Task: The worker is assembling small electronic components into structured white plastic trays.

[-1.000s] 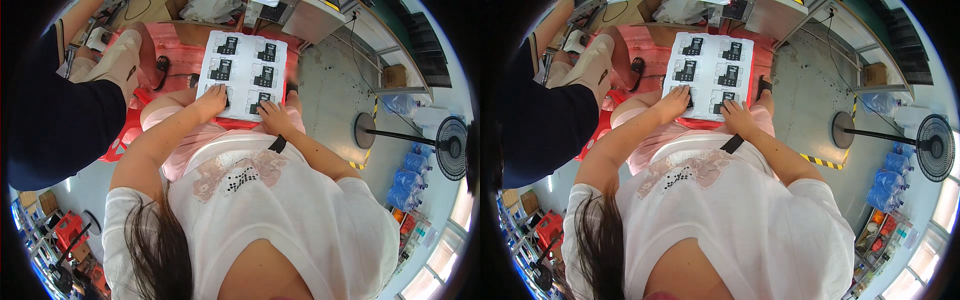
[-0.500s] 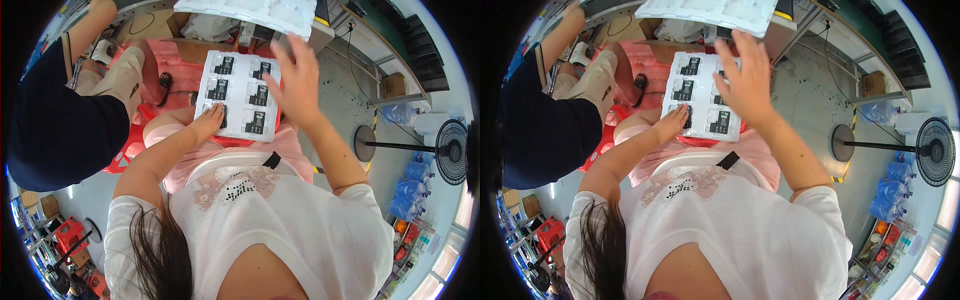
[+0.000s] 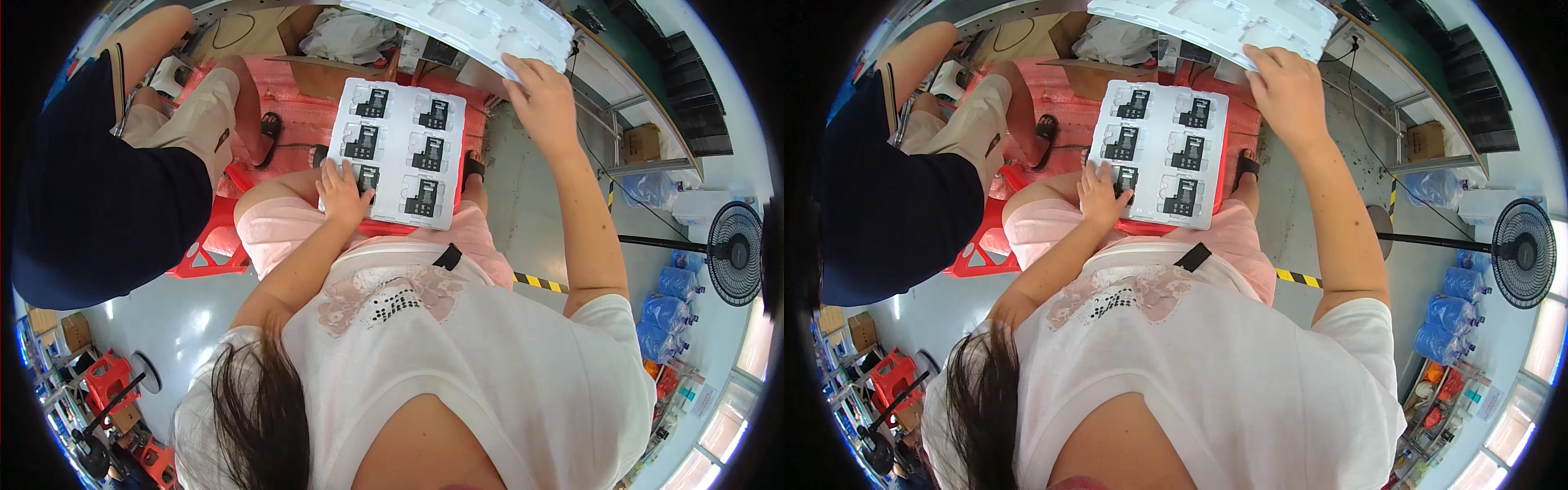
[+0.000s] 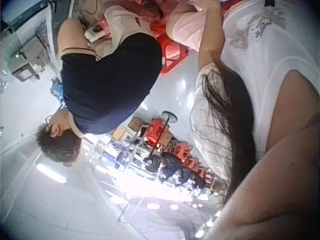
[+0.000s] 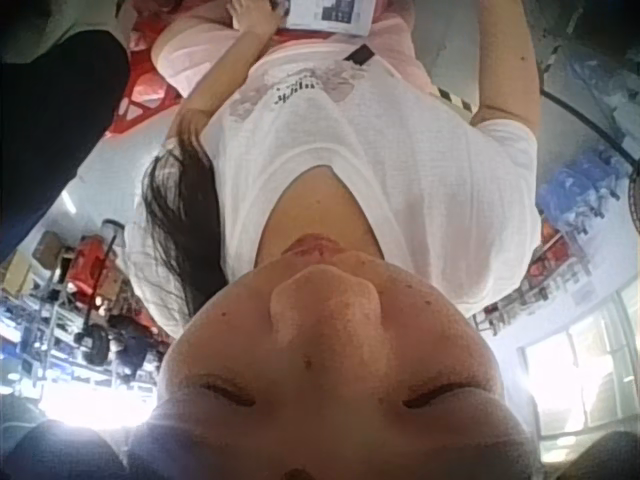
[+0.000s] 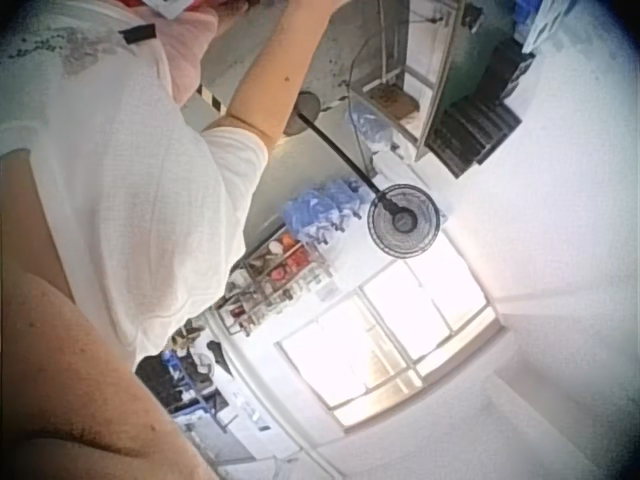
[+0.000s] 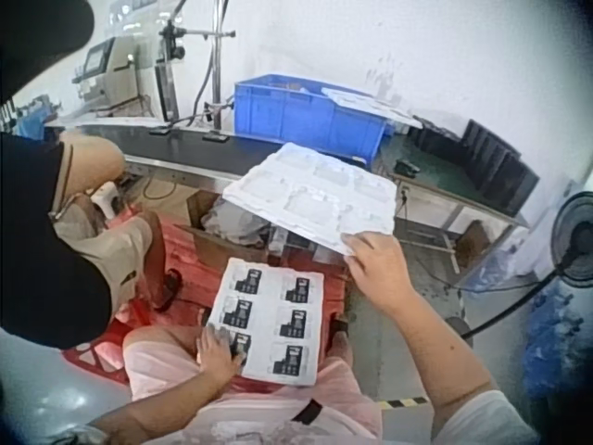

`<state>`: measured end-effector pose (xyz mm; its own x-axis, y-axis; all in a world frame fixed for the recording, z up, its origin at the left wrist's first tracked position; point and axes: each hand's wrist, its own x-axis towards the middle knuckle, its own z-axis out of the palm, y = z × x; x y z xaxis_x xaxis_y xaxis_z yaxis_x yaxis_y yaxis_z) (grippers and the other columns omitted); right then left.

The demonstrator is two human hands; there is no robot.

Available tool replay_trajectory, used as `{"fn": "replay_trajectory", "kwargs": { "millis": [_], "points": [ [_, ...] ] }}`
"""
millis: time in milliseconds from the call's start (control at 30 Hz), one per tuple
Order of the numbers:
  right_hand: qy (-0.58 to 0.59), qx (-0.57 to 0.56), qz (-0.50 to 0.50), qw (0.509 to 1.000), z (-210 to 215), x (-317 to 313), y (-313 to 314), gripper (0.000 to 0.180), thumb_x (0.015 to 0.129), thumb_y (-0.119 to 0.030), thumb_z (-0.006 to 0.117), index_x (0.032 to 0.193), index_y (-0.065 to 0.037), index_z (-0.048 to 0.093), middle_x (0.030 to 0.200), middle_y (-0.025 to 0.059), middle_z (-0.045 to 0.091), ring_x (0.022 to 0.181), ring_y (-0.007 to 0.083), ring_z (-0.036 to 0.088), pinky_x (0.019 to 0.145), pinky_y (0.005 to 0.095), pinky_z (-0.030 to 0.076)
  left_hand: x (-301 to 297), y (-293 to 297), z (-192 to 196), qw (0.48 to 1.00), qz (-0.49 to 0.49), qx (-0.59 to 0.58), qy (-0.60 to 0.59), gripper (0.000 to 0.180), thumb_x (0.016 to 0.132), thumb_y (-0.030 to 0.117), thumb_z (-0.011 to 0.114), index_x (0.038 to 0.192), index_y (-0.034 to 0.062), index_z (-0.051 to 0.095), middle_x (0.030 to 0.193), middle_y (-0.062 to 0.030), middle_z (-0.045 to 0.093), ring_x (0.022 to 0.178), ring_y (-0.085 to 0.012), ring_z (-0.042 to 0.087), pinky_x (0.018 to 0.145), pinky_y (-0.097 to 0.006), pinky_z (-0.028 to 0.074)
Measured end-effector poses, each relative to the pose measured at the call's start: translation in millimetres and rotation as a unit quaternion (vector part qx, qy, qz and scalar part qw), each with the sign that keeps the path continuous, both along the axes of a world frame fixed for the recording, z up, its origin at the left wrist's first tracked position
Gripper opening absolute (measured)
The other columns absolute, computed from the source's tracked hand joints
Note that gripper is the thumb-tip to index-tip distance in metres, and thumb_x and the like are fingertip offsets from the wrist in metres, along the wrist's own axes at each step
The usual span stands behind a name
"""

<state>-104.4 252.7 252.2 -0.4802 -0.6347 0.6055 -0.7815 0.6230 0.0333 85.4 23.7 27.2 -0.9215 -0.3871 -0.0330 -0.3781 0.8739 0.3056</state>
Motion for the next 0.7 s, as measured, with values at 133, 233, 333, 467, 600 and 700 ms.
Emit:
{"fn": "replay_trajectory", "kwargs": {
  "millis": [133,233,333,467,600,700],
  "points": [
    [0.005,-0.034,0.022,0.999,16.8,18.1,7.6,0.027,0.074,-0.013,0.065,0.101,-0.010,0.065,0.087,0.0057,0.061,0.080,0.0234,0.057,0.071,0.0353,0.045,1.5,-25.6,1.8,0.998,-0.024,-0.024,-0.045,0.090,0.071,0.046,0.069,0.139,0.0071,0.025,0.143,-0.0231,0.014,0.133,-0.0391,0.014,0.103,-0.056,0.022],
    [0.011,-0.038,0.026,0.999,32.2,36.9,6.2,0.027,0.074,-0.013,0.067,0.101,-0.010,0.065,0.086,0.0061,0.061,0.078,0.0231,0.057,0.069,0.0341,0.045,9.7,-20.7,14.6,0.994,0.006,0.045,-0.103,0.085,0.073,0.044,0.067,0.139,0.0099,0.026,0.144,-0.0224,0.014,0.134,-0.0392,0.013,0.104,-0.056,0.021],
    [0.023,-0.047,0.013,0.999,42.6,50.5,3.1,0.027,0.075,-0.014,0.067,0.101,-0.009,0.065,0.087,0.0063,0.061,0.079,0.0228,0.057,0.070,0.0332,0.046,9.8,-15.6,22.8,0.996,-0.027,0.009,-0.087,0.080,0.075,0.042,0.066,0.138,0.0096,0.028,0.144,-0.0219,0.014,0.134,-0.0385,0.013,0.104,-0.055,0.020],
    [0.017,-0.098,-0.009,0.995,49.9,66.8,3.5,0.026,0.075,-0.014,0.068,0.100,-0.009,0.066,0.087,0.0067,0.061,0.080,0.0224,0.057,0.071,0.0320,0.046,-3.3,-20.2,9.3,0.995,-0.076,-0.009,0.060,0.074,0.079,0.036,0.063,0.137,0.0055,0.030,0.145,-0.0200,0.015,0.135,-0.0356,0.014,0.105,-0.053,0.020],
    [0.011,-0.118,-0.046,0.992,56.2,84.6,6.3,0.027,0.074,-0.012,0.070,0.100,-0.009,0.066,0.088,0.0081,0.060,0.081,0.0226,0.057,0.072,0.0315,0.046,-25.2,-28.2,-18.6,0.975,-0.203,-0.093,0.000,0.062,0.087,0.031,0.051,0.137,0.0046,0.028,0.144,-0.0165,0.024,0.136,-0.0314,0.016,0.107,-0.052,0.018],
    [0.018,-0.120,-0.063,0.991,64.9,103.7,8.2,0.028,0.072,-0.010,0.071,0.100,-0.008,0.066,0.087,0.0088,0.060,0.080,0.0230,0.057,0.072,0.0315,0.046,-25.9,-16.8,-11.6,0.980,-0.184,-0.074,-0.015,0.058,0.089,0.031,0.047,0.136,0.0016,0.030,0.144,-0.0164,0.026,0.137,-0.0287,0.015,0.107,-0.053,0.016]
  ]
}}
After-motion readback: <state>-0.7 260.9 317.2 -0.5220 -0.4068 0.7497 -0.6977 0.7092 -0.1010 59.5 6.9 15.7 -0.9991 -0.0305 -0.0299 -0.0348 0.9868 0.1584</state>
